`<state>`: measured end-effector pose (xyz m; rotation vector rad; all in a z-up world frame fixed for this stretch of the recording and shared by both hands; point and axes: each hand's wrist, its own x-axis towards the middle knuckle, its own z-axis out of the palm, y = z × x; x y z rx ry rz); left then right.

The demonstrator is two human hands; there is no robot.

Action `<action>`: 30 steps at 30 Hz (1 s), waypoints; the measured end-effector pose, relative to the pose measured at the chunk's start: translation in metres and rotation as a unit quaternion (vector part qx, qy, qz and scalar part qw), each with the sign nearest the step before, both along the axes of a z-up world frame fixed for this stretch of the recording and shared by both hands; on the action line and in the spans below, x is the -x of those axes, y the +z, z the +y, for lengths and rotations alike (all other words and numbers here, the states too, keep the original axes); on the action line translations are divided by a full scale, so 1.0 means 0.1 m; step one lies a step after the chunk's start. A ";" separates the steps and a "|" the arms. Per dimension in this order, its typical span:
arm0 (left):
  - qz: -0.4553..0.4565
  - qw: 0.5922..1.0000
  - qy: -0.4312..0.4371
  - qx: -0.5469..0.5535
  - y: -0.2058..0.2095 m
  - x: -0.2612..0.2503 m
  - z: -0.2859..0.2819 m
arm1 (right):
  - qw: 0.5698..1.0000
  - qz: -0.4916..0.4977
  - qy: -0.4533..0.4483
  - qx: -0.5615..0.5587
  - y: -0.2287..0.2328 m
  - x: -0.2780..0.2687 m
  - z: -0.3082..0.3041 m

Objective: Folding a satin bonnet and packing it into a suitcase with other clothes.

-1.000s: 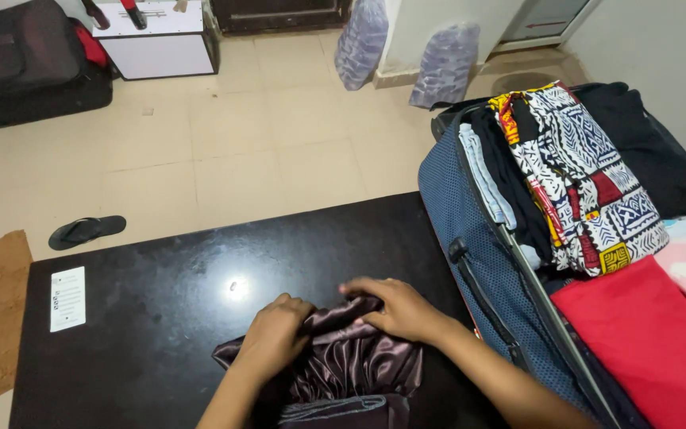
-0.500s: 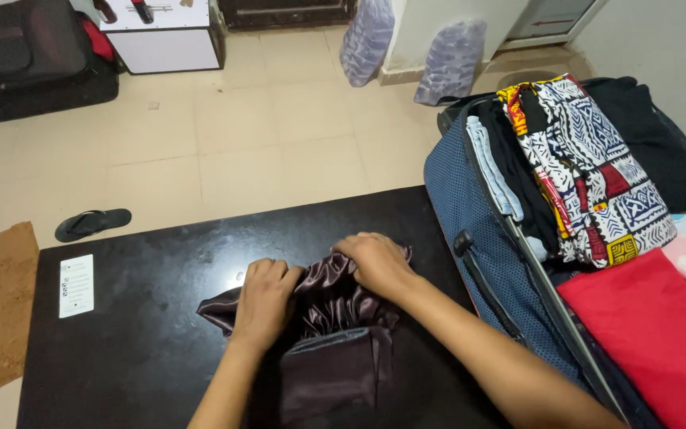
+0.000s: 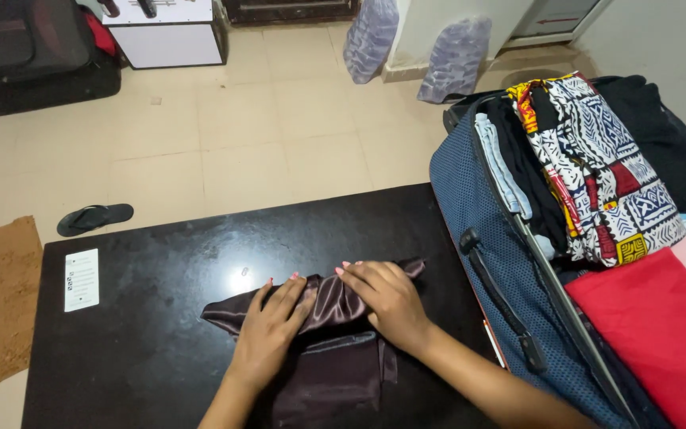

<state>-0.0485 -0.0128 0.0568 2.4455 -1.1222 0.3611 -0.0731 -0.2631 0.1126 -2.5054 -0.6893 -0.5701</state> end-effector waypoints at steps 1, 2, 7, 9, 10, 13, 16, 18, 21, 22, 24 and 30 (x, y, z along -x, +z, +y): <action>0.001 1.000 0.000 0.000 0.00 0.03 0.00 | 1.000 0.001 0.000 0.000 0.00 0.06 0.00; -0.009 1.000 -0.006 -0.002 0.00 0.06 0.01 | 1.000 0.014 0.002 0.004 0.00 0.12 0.01; -0.013 1.000 -0.027 -0.003 -0.11 0.22 0.05 | 0.998 0.060 0.003 0.017 -0.08 0.49 0.03; -0.012 0.999 -0.034 0.000 -0.15 0.28 0.07 | 0.995 0.099 0.016 0.030 -0.14 0.66 0.04; -0.013 0.999 -0.035 0.000 -0.16 0.31 0.08 | 0.995 0.098 0.016 0.030 -0.20 0.73 0.04; -0.009 0.999 -0.033 -0.003 -0.16 0.38 0.08 | 0.987 0.153 0.038 0.041 -0.34 0.91 0.06; 0.005 1.000 -0.023 -0.007 -0.12 0.40 0.09 | 0.979 0.191 0.056 0.040 -0.44 0.99 0.12; -0.002 1.000 -0.018 -0.025 -0.12 0.41 0.09 | 0.973 0.212 0.057 0.067 -0.52 1.03 0.16; 0.000 0.999 -0.026 -0.026 -0.13 0.41 0.10 | 0.972 0.204 0.044 0.111 -0.75 1.07 0.17; -0.001 0.999 -0.026 -0.026 -0.11 0.40 0.10 | 0.972 0.203 0.044 0.110 -0.79 1.07 0.18; 0.021 0.999 -0.043 -0.024 -0.08 0.40 0.12 | 0.974 0.183 0.025 0.134 -0.87 1.08 0.20; 0.010 0.995 -0.096 -0.027 -0.37 0.66 0.27 | 0.985 0.160 0.019 0.059 -0.60 0.97 0.22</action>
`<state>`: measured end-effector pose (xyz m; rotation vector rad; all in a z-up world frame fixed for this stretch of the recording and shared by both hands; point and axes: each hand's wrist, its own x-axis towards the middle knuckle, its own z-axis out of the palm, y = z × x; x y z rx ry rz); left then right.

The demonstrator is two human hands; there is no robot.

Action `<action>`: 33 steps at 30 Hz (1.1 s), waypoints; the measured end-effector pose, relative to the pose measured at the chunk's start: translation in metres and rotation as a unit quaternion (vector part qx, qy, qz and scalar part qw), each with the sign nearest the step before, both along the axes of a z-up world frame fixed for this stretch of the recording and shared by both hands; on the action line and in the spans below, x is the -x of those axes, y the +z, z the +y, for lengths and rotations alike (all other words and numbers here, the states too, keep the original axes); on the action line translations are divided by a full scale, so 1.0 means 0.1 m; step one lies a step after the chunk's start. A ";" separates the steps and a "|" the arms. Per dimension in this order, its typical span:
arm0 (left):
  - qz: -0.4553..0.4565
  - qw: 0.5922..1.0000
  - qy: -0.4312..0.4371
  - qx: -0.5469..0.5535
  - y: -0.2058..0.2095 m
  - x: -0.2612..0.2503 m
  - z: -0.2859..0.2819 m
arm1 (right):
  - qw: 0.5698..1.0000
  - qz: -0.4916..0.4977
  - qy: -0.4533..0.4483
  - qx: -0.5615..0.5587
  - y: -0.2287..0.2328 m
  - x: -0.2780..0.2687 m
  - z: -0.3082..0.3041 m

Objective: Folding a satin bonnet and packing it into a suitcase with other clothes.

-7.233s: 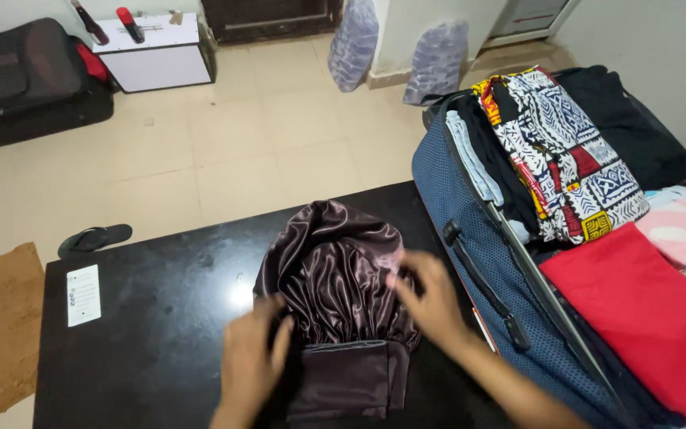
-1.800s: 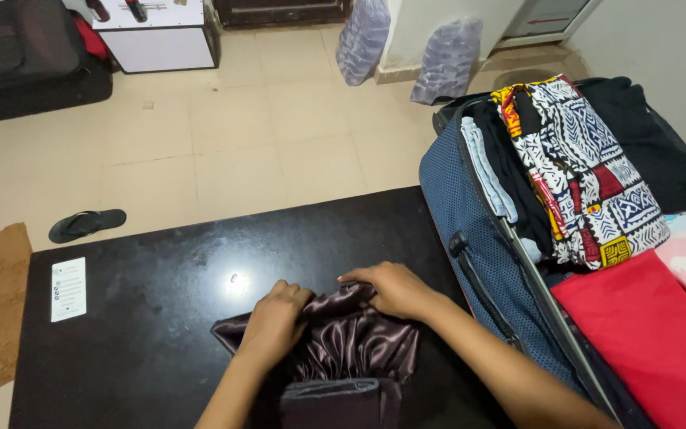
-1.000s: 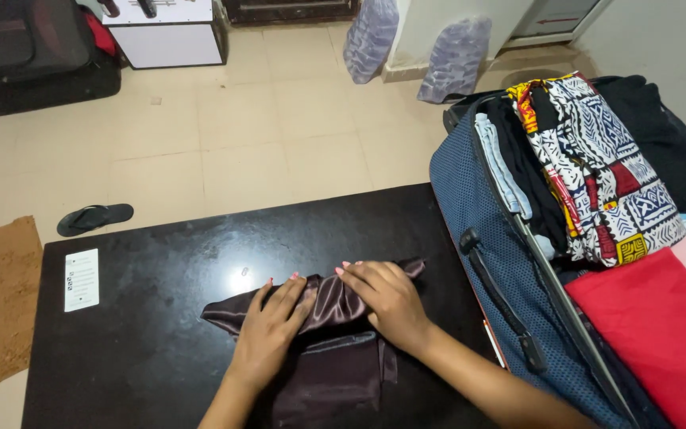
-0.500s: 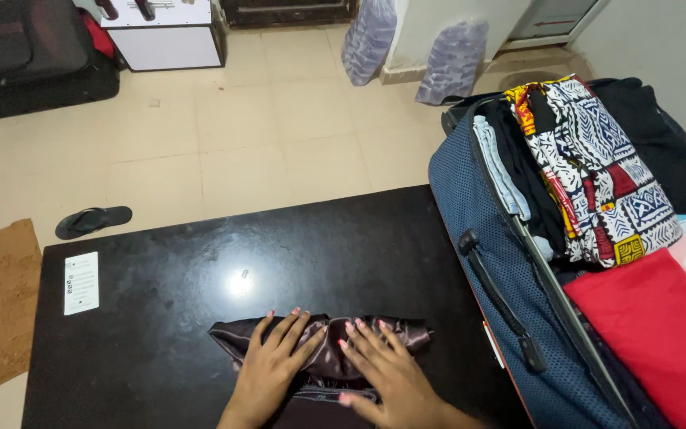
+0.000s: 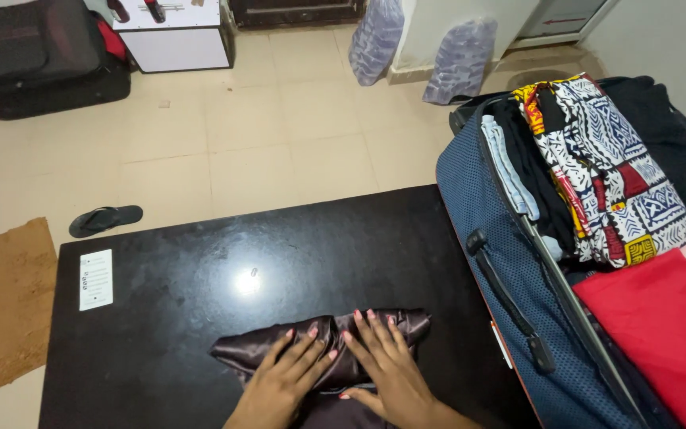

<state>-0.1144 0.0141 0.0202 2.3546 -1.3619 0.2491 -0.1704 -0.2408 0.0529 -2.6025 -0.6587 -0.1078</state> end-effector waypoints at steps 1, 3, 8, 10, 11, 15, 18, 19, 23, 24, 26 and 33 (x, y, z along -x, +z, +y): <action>-0.001 1.000 0.001 -0.001 -0.05 0.02 0.05 | 1.000 -0.001 0.001 -0.001 0.07 -0.04 0.03; 0.042 0.999 -0.024 -0.006 -0.18 0.07 0.11 | 1.000 0.014 0.015 0.012 0.22 -0.11 0.05; 0.050 0.998 -0.029 0.002 -0.23 0.08 0.12 | 0.992 0.095 0.039 0.075 0.00 -0.13 0.09; 0.036 0.999 -0.019 0.011 -0.19 0.05 0.09 | 0.989 0.108 0.044 0.087 -0.03 -0.18 0.08; 0.025 0.999 -0.010 0.018 -0.16 0.03 0.07 | 0.990 0.099 0.046 0.087 -0.02 -0.21 0.07; 0.058 0.997 0.025 0.052 0.10 -0.02 -0.11 | 0.994 0.073 0.054 0.067 0.03 -0.36 0.08; 0.115 0.977 0.176 0.027 -0.02 -0.06 -0.38 | 0.994 0.052 0.058 0.071 0.05 -0.51 0.09; 0.114 0.977 0.176 0.027 0.04 -0.12 -0.48 | 0.995 0.051 0.057 0.071 0.03 -0.57 0.10; 0.165 0.916 0.363 -0.050 0.08 -0.28 -0.77 | 0.994 0.046 0.054 0.079 -0.05 -0.71 0.07; 0.146 0.913 0.380 -0.019 0.05 -0.31 -0.81 | 0.995 0.048 0.051 0.076 -0.08 -0.75 0.06; 0.098 0.922 0.374 -0.005 -0.09 -0.26 -0.82 | 0.996 0.053 0.050 0.053 0.02 -0.78 0.03; 0.027 0.937 0.347 0.020 -0.14 -0.22 -0.79 | 0.917 0.032 -0.306 -0.253 0.28 -0.82 -0.30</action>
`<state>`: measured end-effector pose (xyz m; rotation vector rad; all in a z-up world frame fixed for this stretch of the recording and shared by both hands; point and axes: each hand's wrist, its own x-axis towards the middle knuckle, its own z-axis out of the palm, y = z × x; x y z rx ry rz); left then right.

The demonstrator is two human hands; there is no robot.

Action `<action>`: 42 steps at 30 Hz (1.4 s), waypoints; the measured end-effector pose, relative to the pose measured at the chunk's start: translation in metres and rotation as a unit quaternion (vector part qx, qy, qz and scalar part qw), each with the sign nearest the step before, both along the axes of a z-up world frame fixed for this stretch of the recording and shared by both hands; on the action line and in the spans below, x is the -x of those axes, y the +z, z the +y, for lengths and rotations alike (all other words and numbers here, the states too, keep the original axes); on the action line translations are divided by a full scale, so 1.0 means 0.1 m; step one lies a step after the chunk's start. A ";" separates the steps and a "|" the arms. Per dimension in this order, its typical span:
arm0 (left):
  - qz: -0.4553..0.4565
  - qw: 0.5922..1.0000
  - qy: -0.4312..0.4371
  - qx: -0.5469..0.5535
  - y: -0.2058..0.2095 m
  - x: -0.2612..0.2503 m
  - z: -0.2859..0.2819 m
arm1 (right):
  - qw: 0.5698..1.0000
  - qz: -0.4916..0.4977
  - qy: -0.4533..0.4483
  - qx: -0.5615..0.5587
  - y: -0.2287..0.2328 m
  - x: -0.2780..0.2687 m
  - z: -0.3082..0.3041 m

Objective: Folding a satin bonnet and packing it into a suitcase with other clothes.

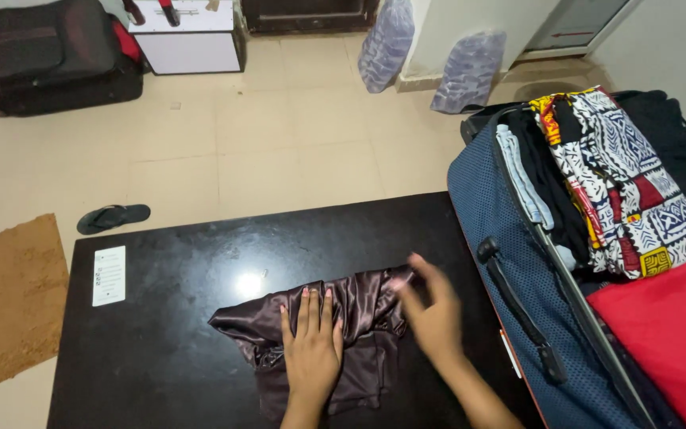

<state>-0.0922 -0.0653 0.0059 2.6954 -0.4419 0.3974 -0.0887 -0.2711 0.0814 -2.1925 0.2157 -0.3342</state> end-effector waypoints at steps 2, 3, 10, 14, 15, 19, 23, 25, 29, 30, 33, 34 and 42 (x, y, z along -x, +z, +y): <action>0.013 1.000 0.004 0.000 0.01 0.02 0.00 | 0.988 0.065 -0.089 -0.104 -0.44 -0.07 -0.22; 0.021 1.000 0.003 -0.002 0.01 0.01 0.00 | 0.953 0.126 -0.180 -0.206 -0.67 -0.11 -0.32; 0.005 1.000 -0.003 0.017 0.05 -0.01 0.02 | 0.890 0.140 -0.048 -0.430 -0.69 -0.25 -0.11; -0.005 1.000 -0.006 0.028 0.11 0.00 -0.02 | 0.921 0.050 -0.042 -0.384 -0.96 -0.21 0.03; -0.001 1.000 -0.003 0.024 0.14 -0.01 -0.02 | 0.933 0.014 -0.056 -0.355 -1.08 -0.20 0.06; -0.020 1.000 -0.002 0.014 0.14 -0.06 -0.12 | 0.951 -0.020 -0.099 -0.294 -0.98 -0.18 0.19; 0.022 0.985 -0.164 0.038 0.03 -0.09 -0.22 | 0.977 0.010 -0.138 -0.164 -0.54 -0.12 0.40; 0.082 0.965 -0.225 0.107 0.03 -0.10 -0.26 | 0.981 0.009 -0.145 -0.130 -0.45 -0.09 0.45; 0.085 0.959 -0.243 0.121 0.01 -0.09 -0.28 | 0.995 0.009 -0.075 -0.067 -0.55 -0.02 0.49; 0.076 0.960 -0.244 0.114 0.00 -0.08 -0.28 | 0.999 0.010 -0.035 -0.034 -0.59 0.01 0.51; 0.132 0.957 -0.235 0.105 0.02 -0.08 -0.33 | 0.996 -0.005 0.077 0.052 -0.52 0.11 0.58; 0.131 0.957 -0.236 0.105 0.00 -0.09 -0.33 | 0.996 -0.006 0.077 0.051 -0.50 0.12 0.58; 0.085 0.942 -0.237 0.222 0.05 -0.01 -0.07 | 0.980 0.063 0.156 0.105 -0.70 0.12 0.53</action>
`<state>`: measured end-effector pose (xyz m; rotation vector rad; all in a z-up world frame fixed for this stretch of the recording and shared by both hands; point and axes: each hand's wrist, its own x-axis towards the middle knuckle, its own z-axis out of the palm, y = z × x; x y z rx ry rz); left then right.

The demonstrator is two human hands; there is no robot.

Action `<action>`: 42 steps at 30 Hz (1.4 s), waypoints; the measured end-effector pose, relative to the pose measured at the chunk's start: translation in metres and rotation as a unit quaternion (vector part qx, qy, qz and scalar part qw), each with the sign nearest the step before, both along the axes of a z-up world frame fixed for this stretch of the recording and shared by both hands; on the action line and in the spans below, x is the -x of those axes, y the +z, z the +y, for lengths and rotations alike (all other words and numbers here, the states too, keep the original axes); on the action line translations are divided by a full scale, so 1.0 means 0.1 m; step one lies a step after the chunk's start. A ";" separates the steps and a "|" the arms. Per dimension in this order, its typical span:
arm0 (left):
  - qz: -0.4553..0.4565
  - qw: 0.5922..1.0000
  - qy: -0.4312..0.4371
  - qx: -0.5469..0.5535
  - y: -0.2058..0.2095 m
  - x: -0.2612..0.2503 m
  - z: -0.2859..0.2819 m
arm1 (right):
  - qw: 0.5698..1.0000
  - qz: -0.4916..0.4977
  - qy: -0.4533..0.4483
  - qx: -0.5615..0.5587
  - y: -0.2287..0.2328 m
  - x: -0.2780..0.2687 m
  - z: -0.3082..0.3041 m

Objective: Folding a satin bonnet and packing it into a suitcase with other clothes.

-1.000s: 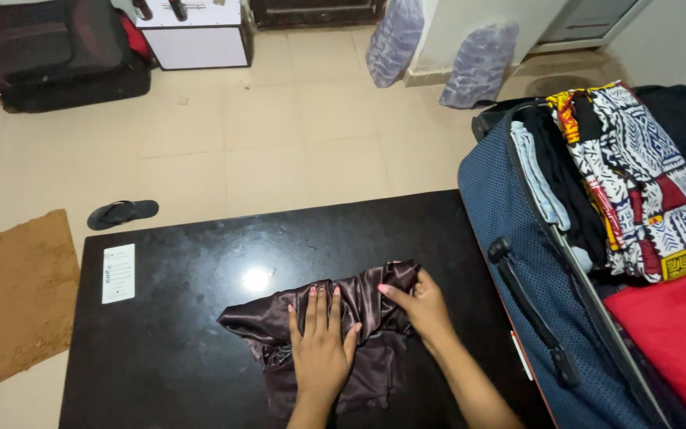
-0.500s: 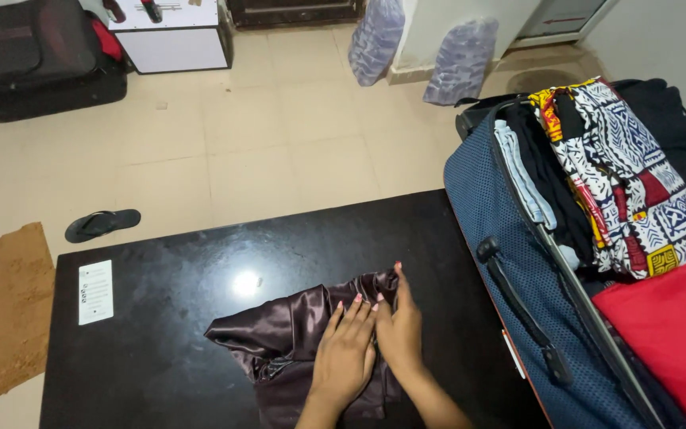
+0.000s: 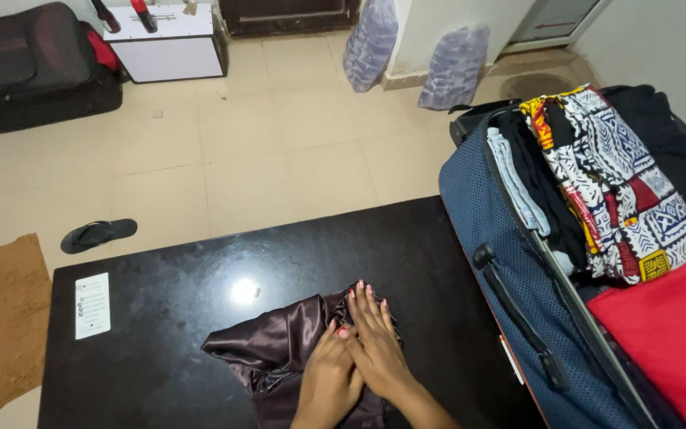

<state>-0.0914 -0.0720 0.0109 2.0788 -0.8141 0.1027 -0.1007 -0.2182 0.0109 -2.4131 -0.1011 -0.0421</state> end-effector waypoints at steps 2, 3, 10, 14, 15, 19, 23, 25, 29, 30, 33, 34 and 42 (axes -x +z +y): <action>-0.020 0.997 0.077 0.017 0.03 0.04 0.19 | 1.000 0.007 -0.004 0.028 0.06 -0.03 0.04; -0.038 0.987 0.154 0.031 0.05 0.08 0.30 | 0.998 0.017 -0.008 0.052 0.09 -0.03 0.08; -0.088 0.795 0.590 -0.111 0.18 -0.02 1.03 | 0.992 -0.026 -0.020 0.126 0.19 -0.03 0.22; 0.339 0.740 0.578 0.065 -0.04 -0.15 1.02 | 0.986 -0.053 -0.033 0.153 0.14 -0.02 0.22; 0.359 0.744 0.562 0.047 -0.01 -0.19 0.96 | 0.985 -0.059 -0.035 0.158 0.12 -0.02 0.23; 0.257 0.788 0.559 0.010 0.06 -0.12 0.74 | 0.984 -0.068 -0.036 0.161 0.11 -0.02 0.24; 0.065 0.899 0.406 -0.151 0.09 -0.01 0.68 | 0.983 -0.075 -0.037 0.161 0.11 -0.02 0.23; 0.041 0.922 0.335 -0.188 0.17 0.03 0.70 | 0.984 -0.077 -0.037 0.159 0.13 -0.02 0.23; -0.086 0.952 0.250 -0.153 0.21 0.05 0.79 | 0.988 -0.067 -0.032 0.133 0.12 -0.02 0.19; -0.085 0.955 0.240 -0.151 0.20 0.04 0.81 | 0.991 -0.054 -0.028 0.117 0.10 -0.03 0.18; 0.108 0.946 0.295 -0.084 -0.01 0.02 0.85 | 0.994 0.087 -0.055 0.032 0.08 -0.12 0.00; 0.108 0.945 0.297 -0.085 0.03 -0.04 0.84 | 0.994 0.087 -0.053 0.031 -0.04 -0.10 -0.12; 0.203 0.904 0.359 -0.114 0.20 -0.45 0.92 | 0.979 0.069 -0.187 -0.037 0.14 -0.36 -0.54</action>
